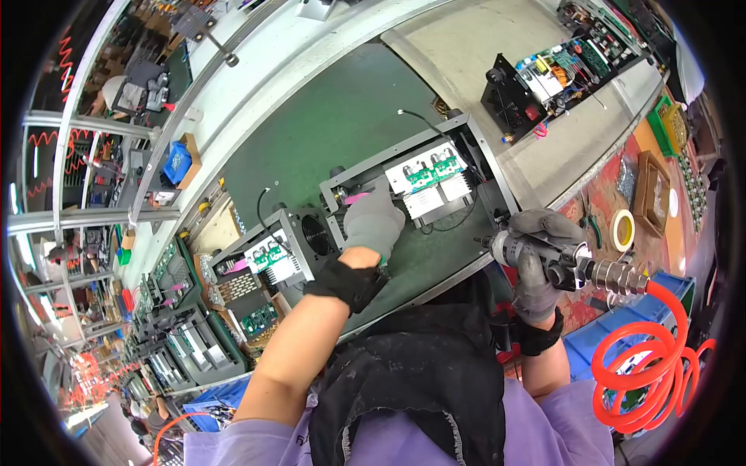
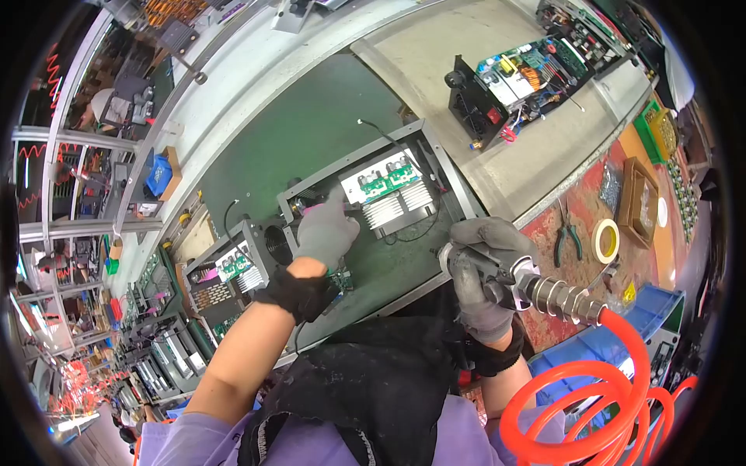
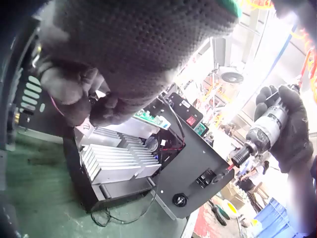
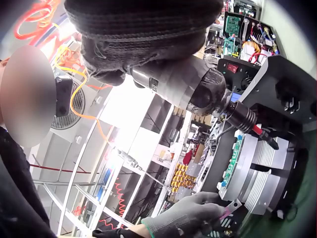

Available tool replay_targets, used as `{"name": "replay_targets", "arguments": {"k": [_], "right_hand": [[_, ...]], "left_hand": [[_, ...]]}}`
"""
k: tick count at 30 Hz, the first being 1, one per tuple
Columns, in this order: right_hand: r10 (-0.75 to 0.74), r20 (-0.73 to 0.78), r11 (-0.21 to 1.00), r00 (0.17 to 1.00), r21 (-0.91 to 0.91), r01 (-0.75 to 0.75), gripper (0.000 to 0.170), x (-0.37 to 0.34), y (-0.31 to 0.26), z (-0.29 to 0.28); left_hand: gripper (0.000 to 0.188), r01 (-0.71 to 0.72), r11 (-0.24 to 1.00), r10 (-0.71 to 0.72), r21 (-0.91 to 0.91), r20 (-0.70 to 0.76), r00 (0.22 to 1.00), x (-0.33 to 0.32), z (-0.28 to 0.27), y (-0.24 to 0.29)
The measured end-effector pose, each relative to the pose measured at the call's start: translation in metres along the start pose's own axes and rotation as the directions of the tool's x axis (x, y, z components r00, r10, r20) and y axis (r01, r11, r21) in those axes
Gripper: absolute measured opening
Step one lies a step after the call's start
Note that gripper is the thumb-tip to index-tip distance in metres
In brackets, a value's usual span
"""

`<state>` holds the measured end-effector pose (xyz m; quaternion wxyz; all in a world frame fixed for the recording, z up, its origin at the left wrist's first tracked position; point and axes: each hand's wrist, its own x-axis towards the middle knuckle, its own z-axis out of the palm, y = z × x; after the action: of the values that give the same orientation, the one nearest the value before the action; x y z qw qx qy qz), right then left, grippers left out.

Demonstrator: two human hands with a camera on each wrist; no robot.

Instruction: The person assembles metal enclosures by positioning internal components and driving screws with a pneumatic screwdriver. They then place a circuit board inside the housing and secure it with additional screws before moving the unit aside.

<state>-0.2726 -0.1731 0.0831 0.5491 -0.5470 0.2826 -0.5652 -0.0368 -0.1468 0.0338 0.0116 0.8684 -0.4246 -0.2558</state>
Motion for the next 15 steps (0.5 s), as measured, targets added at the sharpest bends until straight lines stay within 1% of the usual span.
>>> {"name": "replay_targets", "arguments": {"k": [1,3,5,6,7,8,9,12,13,15], "right_hand": [[-0.019,0.025,1.000,1.000,0.003,0.018,0.045,0.002,0.000,0.001],[-0.039,0.061,0.999,0.997,0.016,0.038,0.045,0.008,0.003,0.004],[-0.118,0.110,0.993,0.987,-0.012,0.120,0.046,0.012,0.008,0.005],[-0.117,0.118,0.993,0.986,-0.009,0.119,0.046,0.014,0.008,0.007],[-0.082,0.130,0.997,0.988,0.008,0.082,0.046,0.017,0.008,0.009],[-0.046,0.143,0.999,0.989,0.023,0.043,0.046,0.019,0.008,0.012],[-0.046,0.152,0.999,0.987,0.024,0.043,0.046,0.022,0.010,0.014],[-0.138,0.237,0.983,0.962,-0.087,0.162,0.045,0.031,0.014,0.022],[-0.138,0.248,0.983,0.959,-0.081,0.162,0.045,0.034,0.013,0.026],[-0.135,0.245,0.984,0.960,-0.077,0.159,0.045,0.038,0.013,0.035]], "left_hand": [[0.041,0.033,0.993,-0.046,0.112,0.118,0.992,0.005,-0.001,0.001],[0.041,0.033,0.994,-0.047,0.105,0.128,0.991,0.002,-0.007,0.001],[0.040,-0.006,1.000,0.004,0.020,0.073,0.997,-0.006,-0.016,0.002],[0.037,0.000,0.999,0.002,-0.035,0.068,0.998,-0.007,-0.019,0.002],[0.037,0.007,0.999,-0.004,-0.041,0.065,0.998,-0.007,-0.016,0.001],[0.033,-0.019,0.998,0.019,-0.055,-0.006,1.000,-0.006,-0.012,0.000],[0.029,-0.046,0.997,0.041,-0.065,-0.080,0.996,-0.004,-0.009,-0.001],[0.026,-0.035,0.998,0.030,-0.058,-0.089,0.996,0.000,-0.011,0.000],[0.026,-0.025,0.998,0.019,-0.063,-0.094,0.995,-0.002,-0.014,0.000],[0.020,-0.038,0.967,0.001,-0.250,-0.147,0.989,-0.008,-0.019,-0.001]]}}
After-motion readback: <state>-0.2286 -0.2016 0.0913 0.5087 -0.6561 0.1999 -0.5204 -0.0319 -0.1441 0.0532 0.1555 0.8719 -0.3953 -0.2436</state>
